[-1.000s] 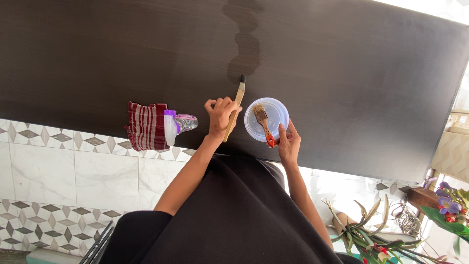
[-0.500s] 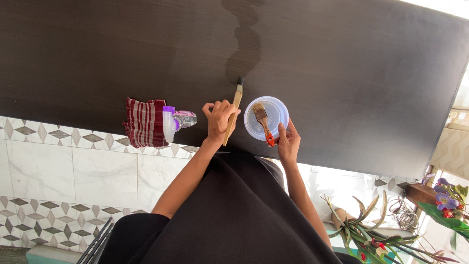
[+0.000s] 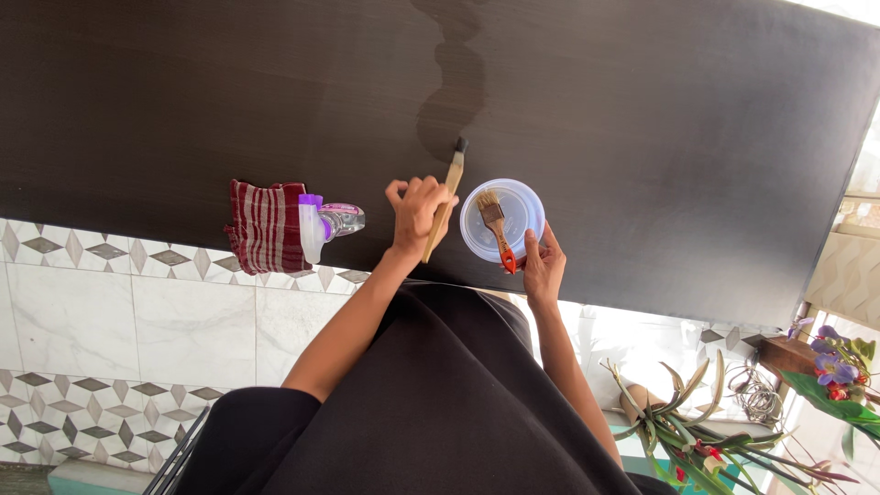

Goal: The person paints a dark wooden table using a brush and liquid from a small container. The person dips the brush into the container and applies the paint to the table surface in several areas.

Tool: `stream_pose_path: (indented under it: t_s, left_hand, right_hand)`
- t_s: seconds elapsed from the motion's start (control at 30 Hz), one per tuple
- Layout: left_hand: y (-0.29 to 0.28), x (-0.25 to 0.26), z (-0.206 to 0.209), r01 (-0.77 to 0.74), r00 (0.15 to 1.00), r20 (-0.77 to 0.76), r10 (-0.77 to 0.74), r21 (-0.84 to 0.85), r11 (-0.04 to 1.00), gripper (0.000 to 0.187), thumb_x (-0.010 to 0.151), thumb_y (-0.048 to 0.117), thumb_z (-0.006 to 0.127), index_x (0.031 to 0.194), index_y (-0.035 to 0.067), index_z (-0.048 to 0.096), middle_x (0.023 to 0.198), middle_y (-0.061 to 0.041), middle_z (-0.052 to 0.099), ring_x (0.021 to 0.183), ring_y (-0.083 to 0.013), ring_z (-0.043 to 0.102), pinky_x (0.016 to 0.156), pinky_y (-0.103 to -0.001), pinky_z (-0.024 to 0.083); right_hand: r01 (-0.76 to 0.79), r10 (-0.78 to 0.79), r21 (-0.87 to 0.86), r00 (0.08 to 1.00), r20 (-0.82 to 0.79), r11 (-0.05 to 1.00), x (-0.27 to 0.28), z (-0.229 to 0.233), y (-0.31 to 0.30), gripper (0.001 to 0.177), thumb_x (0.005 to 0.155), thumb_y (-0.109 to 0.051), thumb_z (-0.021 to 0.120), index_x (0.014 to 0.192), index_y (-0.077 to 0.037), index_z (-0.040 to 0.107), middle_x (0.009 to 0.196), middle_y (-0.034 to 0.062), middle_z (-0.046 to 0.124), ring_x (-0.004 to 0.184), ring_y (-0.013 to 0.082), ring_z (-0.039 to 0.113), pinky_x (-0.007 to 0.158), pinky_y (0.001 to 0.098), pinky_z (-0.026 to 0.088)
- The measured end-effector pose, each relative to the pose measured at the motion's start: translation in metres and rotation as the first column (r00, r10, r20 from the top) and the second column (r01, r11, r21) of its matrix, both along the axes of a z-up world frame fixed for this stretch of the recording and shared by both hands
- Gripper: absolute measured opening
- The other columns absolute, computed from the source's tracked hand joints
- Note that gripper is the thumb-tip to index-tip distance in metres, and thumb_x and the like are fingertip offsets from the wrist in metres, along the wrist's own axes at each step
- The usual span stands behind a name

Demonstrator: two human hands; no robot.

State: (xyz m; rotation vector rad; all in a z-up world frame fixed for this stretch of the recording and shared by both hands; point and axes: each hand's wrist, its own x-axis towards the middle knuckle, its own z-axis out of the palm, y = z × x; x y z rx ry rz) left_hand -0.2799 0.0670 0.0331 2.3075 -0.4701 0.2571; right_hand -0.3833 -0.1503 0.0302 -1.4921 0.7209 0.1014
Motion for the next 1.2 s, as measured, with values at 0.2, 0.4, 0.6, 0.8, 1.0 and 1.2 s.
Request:
stream_pose_path:
  t_s: [0.2,0.4,0.6,0.8,1.0,1.2]
  left_hand:
    - [0.013,0.005,0.005,-0.026,0.999,-0.039,0.028,0.047,0.999,0.021,0.093,0.01,0.077,0.084,0.014,0.058,0.079,0.003,0.052,0.079,-0.0166,0.054,0.095,-0.045,0.029]
    - [-0.002,-0.01,0.004,0.037,0.998,-0.053,-0.037,-0.004,0.999,0.019,0.091,0.011,0.076,0.083,0.014,0.059,0.078,0.003,0.051,0.079,-0.016,0.054,0.095,-0.045,0.028]
    - [-0.007,0.019,0.002,-0.049,0.999,-0.01,0.049,-0.027,0.998,0.021,0.094,0.011,0.075,0.082,0.014,0.057,0.08,0.004,0.052,0.079,-0.0162,0.054,0.096,-0.044,0.028]
    - [0.007,-0.006,0.0,0.031,0.995,-0.093,-0.036,-0.049,0.998,0.021,0.092,0.011,0.075,0.08,0.014,0.058,0.077,0.004,0.051,0.076,-0.0155,0.053,0.094,-0.043,0.027]
    - [-0.011,0.018,-0.007,0.038,0.999,-0.031,-0.039,-0.032,0.999,0.016,0.092,0.012,0.075,0.085,0.016,0.062,0.08,0.005,0.052,0.081,-0.0147,0.054,0.097,-0.045,0.027]
    - [0.018,0.02,0.0,-0.016,0.996,-0.09,0.013,-0.026,1.0,0.018,0.091,0.011,0.077,0.085,0.014,0.06,0.08,0.003,0.052,0.08,-0.0163,0.053,0.094,-0.044,0.028]
  right_hand:
    - [-0.011,0.009,-0.068,1.0,-0.023,0.998,-0.004,-0.003,-0.001,0.054,0.106,-0.027,0.055,0.15,0.002,0.048,0.074,0.0137,0.072,0.055,0.0123,0.066,0.046,0.026,0.055]
    - [-0.005,0.003,-0.059,0.999,-0.037,0.998,-0.004,0.001,-0.001,0.054,0.105,-0.028,0.055,0.149,0.001,0.048,0.072,0.0131,0.071,0.053,0.0129,0.067,0.044,0.0267,0.056]
    - [0.029,-0.029,-0.018,1.0,-0.007,0.999,-0.006,0.004,-0.001,0.055,0.104,-0.028,0.055,0.149,0.002,0.047,0.073,0.0125,0.072,0.052,0.0128,0.068,0.045,0.0261,0.058]
    - [0.042,-0.042,-0.034,0.999,0.003,0.999,-0.008,0.001,0.004,0.054,0.105,-0.028,0.055,0.149,0.002,0.047,0.073,0.0122,0.072,0.053,0.0126,0.069,0.045,0.0259,0.059]
    - [0.058,-0.059,-0.065,0.998,-0.014,0.996,-0.008,-0.002,0.014,0.054,0.105,-0.029,0.055,0.149,0.002,0.048,0.072,0.0109,0.071,0.052,0.0114,0.066,0.045,0.025,0.056]
    - [0.127,-0.127,-0.037,0.992,0.002,0.991,-0.008,0.009,0.03,0.052,0.105,-0.027,0.055,0.148,0.002,0.05,0.069,0.0098,0.069,0.052,0.0117,0.067,0.046,0.0246,0.055]
